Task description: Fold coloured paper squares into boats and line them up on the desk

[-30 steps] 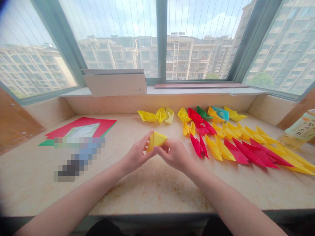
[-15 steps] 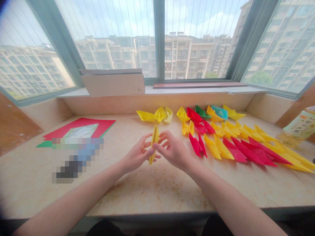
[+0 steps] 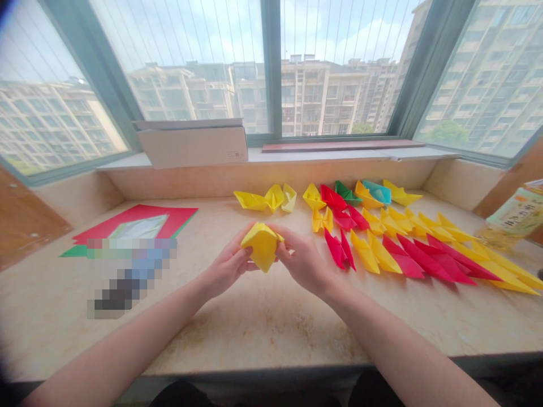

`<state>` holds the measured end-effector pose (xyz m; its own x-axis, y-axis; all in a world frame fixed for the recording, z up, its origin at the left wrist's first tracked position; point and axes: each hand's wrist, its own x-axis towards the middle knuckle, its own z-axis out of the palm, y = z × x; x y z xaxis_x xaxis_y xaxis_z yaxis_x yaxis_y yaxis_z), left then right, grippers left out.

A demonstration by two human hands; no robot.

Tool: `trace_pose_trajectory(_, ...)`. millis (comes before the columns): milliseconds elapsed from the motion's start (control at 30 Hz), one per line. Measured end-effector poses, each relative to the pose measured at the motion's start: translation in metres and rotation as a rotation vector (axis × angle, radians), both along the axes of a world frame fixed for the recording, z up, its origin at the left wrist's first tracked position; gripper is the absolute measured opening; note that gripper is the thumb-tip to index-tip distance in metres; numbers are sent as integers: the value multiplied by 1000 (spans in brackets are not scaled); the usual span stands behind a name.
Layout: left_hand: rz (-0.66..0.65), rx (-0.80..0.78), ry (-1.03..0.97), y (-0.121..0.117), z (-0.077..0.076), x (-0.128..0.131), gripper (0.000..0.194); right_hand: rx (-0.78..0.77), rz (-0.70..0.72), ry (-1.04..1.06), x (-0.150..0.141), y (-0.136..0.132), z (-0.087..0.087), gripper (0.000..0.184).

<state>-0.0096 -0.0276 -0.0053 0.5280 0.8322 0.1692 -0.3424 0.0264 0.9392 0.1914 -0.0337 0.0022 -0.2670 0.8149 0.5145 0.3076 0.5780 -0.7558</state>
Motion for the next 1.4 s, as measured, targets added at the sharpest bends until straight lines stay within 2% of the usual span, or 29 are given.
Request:
trace_pose_trajectory(167, -4, -4, -123, 2, 4, -4, 40, 261, 65, -5, 6, 4, 1, 38)
trace_pose_trajectory(267, -14, -21, -150, 3, 4, -6, 36, 310, 132, -42, 10, 4, 3, 39)
trace_pose_trajectory(433, -15, -40, -110, 4, 4, -7, 36, 213, 203, -76, 12, 1, 7, 47)
trace_pose_trajectory(567, -40, -28, -51, 3, 3, -7, 37, 82, 119, 91, 8, 2, 5, 35)
trace_pose_trajectory(667, -92, -17, -85, 1, 4, -9, 41, 6, 107, 158, 4, 4, 3, 30)
trace_pose_trajectory(800, -139, 6, -119, -1, 10, -9, 49, -55, 138, 235, 1, 5, 1, 49)
trace_pose_trajectory(900, -42, 51, 4, -3, 15, -4, 54, -64, 129, 252, -1, 2, -1, 66)
trace_pose_trajectory(967, 33, 82, 115, -3, 18, 1, 52, -70, 79, 223, -3, 0, -2, 70)
trace_pose_trajectory(1033, 81, 98, 189, -3, 19, 3, 43, -85, 61, 200, -4, -2, 0, 61)
trace_pose_trajectory(1167, 152, 113, 207, -2, 18, 2, 33, -51, 71, 118, -5, -5, 8, 27)
trace_pose_trajectory(1400, 124, 152, 277, -2, 14, 1, 29, -14, -24, -18, -4, -7, 9, 13)
